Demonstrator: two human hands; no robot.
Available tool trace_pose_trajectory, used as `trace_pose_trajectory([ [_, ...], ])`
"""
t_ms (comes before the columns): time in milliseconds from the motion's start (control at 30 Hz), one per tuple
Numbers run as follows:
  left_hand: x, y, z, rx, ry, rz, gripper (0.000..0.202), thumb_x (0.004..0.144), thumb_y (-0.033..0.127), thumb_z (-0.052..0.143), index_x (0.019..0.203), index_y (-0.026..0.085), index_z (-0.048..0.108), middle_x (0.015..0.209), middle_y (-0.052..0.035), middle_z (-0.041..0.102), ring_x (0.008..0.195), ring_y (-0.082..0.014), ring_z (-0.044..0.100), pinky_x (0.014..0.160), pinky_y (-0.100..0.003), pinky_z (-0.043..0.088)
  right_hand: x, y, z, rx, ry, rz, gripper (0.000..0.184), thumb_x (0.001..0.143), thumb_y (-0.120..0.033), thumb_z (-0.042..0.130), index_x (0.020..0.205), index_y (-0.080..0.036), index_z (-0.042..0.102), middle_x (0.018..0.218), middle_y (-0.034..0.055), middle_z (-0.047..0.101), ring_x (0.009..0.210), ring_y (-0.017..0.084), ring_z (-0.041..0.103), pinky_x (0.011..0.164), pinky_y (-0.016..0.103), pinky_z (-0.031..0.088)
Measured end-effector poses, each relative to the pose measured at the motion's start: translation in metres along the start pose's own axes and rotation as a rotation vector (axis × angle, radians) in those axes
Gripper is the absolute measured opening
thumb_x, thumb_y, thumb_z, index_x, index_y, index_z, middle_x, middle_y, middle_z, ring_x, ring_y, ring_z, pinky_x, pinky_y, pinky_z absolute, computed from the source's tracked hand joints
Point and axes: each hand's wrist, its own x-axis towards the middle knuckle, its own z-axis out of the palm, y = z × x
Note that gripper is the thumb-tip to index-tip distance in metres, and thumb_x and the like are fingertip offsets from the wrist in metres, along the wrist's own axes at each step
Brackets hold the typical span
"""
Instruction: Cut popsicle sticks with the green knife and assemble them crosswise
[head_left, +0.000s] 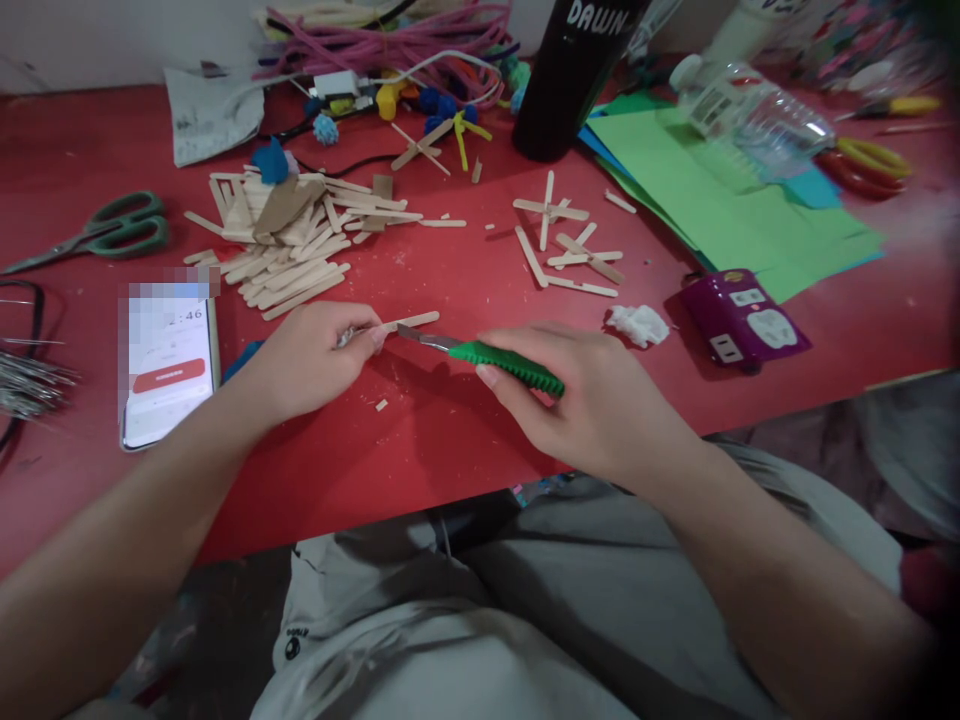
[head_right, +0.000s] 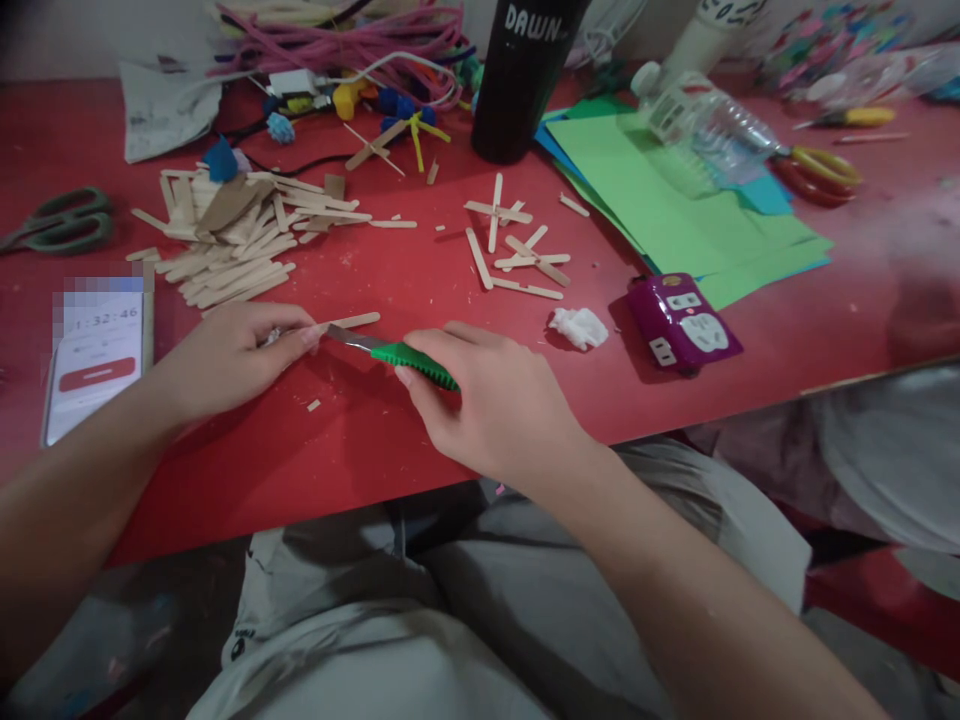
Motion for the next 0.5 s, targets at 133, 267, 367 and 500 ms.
trace_pose_trajectory([
  [133, 0.0001, -0.0018, 0.0009, -0.003, 0.001, 0.010, 0.037, 0.089, 0.046, 0.044, 0.080, 0.019, 0.067, 0.065, -0.0017, 0.058, 0.062, -0.0153, 0.049, 0.060, -0.029, 0.033, 0.0003, 0.0012, 0.0014, -0.017, 0.002, -0.017, 0.026, 0.096, -0.032, 0.051, 0.108, -0.020, 0.071, 0.100, 0.0086, 0.073, 0.088, 0.023, 0.067, 0.076, 0.032, 0.046],
  [267, 0.0001, -0.0033, 0.0009, -0.028, -0.009, 0.021, 0.036, 0.088, 0.047, 0.045, 0.081, 0.020, 0.068, 0.064, -0.0009, 0.057, 0.061, -0.0148, 0.048, 0.059, -0.028, 0.033, -0.0002, 0.0032, 0.0040, -0.031, -0.010, -0.023, 0.026, 0.097, -0.032, 0.051, 0.110, -0.020, 0.070, 0.102, 0.0083, 0.072, 0.091, 0.023, 0.067, 0.077, 0.031, 0.045],
  [367, 0.0004, -0.0039, 0.0005, -0.035, -0.017, 0.027, 0.035, 0.088, 0.045, 0.046, 0.081, 0.020, 0.069, 0.063, -0.0006, 0.058, 0.060, -0.0144, 0.047, 0.059, -0.028, 0.033, -0.0008, 0.0031, 0.0033, -0.046, -0.014, -0.029, 0.026, 0.096, -0.033, 0.052, 0.109, -0.020, 0.070, 0.102, 0.0086, 0.072, 0.091, 0.023, 0.067, 0.076, 0.031, 0.045],
  [500, 0.0008, -0.0053, 0.0000, -0.036, -0.020, 0.041, 0.036, 0.088, 0.046, 0.046, 0.081, 0.019, 0.069, 0.065, -0.0013, 0.060, 0.063, -0.0151, 0.049, 0.062, -0.028, 0.034, -0.0015, 0.0010, 0.0004, -0.064, -0.030, -0.023, 0.024, 0.096, -0.031, 0.053, 0.110, -0.021, 0.070, 0.099, 0.0094, 0.072, 0.090, 0.024, 0.067, 0.073, 0.031, 0.044],
])
